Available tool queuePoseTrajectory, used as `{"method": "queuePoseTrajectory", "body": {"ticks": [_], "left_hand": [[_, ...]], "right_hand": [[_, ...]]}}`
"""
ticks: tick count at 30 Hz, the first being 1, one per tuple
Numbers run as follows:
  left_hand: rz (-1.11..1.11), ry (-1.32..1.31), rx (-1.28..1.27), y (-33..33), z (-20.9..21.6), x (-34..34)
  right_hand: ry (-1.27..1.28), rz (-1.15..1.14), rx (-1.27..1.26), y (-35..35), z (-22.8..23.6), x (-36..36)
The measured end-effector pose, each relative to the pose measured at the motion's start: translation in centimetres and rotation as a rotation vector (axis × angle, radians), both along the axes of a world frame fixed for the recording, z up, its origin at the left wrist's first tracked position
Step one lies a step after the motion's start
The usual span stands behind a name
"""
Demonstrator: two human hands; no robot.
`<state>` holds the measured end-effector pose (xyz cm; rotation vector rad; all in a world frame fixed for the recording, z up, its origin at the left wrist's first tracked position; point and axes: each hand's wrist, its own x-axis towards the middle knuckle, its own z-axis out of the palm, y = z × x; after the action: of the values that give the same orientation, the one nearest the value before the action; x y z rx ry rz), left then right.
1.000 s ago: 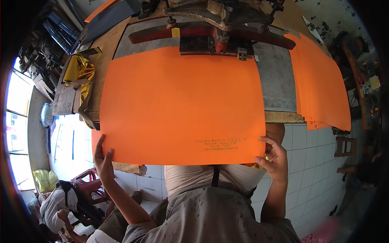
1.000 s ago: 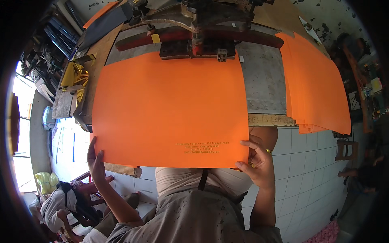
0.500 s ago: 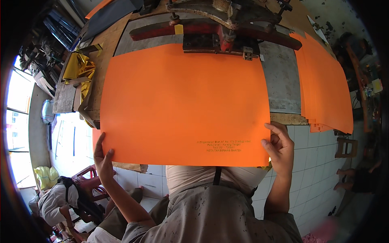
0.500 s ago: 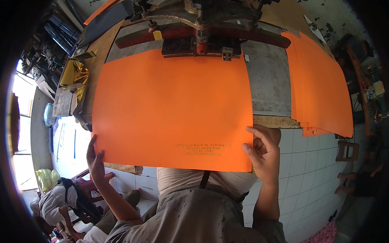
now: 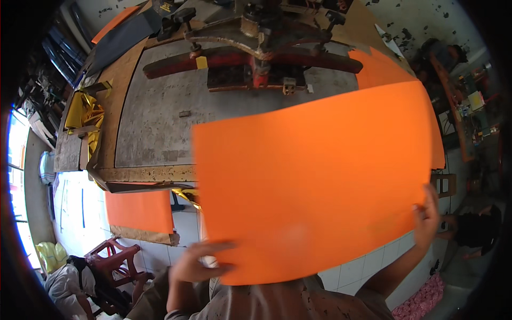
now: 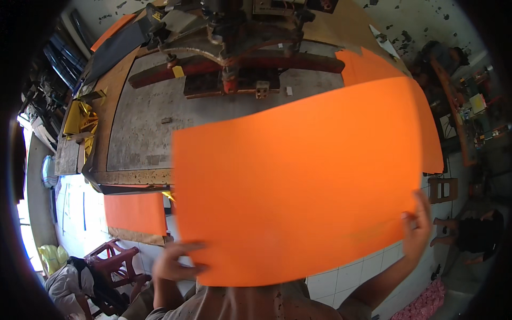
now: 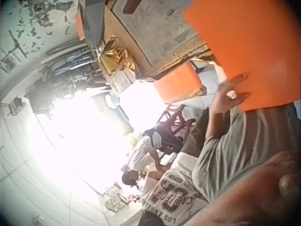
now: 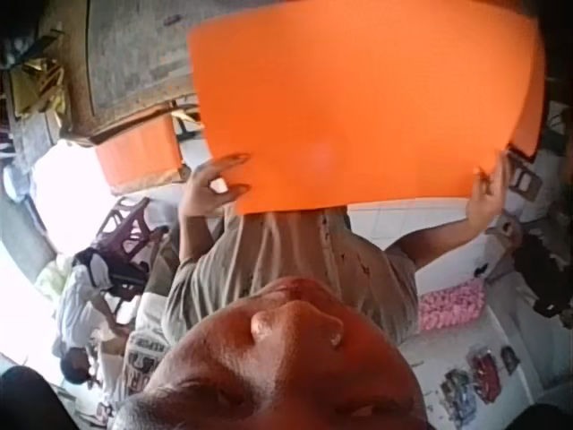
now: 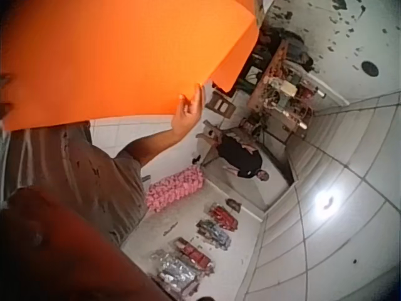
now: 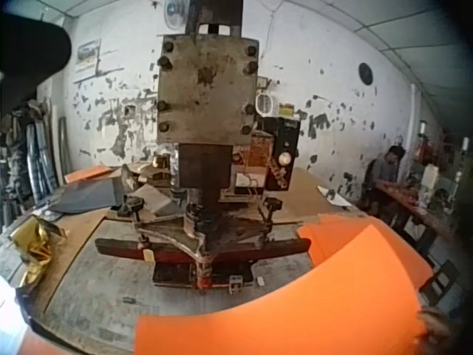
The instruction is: The person positions an orange sheet on a hot-stamping press and operates the machine to apply a print. They handle a piece of gold foil, realigning it on their lap between printing cycles, and continue the process for multiple sheets.
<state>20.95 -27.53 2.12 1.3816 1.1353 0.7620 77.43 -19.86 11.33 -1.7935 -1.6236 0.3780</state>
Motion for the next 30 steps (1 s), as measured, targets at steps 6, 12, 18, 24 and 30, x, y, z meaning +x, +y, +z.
{"method": "queuePoseTrajectory", "body": {"ticks": [6,12,18,24,30], "left_hand": [[-0.191,-0.165,0.552,9.6,-0.7,22.1],[-0.145,-0.380,0.375,15.4,0.9,28.0],[-0.812,-0.129,-0.189,9.0,-4.5,10.4],[0.256,0.361,-0.500,-1.1,-22.3,-12.7],[0.790,1.260,-0.006,1.6,-35.0,-20.3]], "right_hand": [[-0.303,-0.037,0.152,6.3,6.3,23.1],[-0.954,-0.217,0.193,15.0,6.1,35.6],[-0.508,-0.243,-0.138,21.2,-7.0,20.5],[-0.415,-0.216,-0.113,21.1,-9.0,23.3],[-0.667,-0.147,0.368,16.5,-8.8,4.6]]}}
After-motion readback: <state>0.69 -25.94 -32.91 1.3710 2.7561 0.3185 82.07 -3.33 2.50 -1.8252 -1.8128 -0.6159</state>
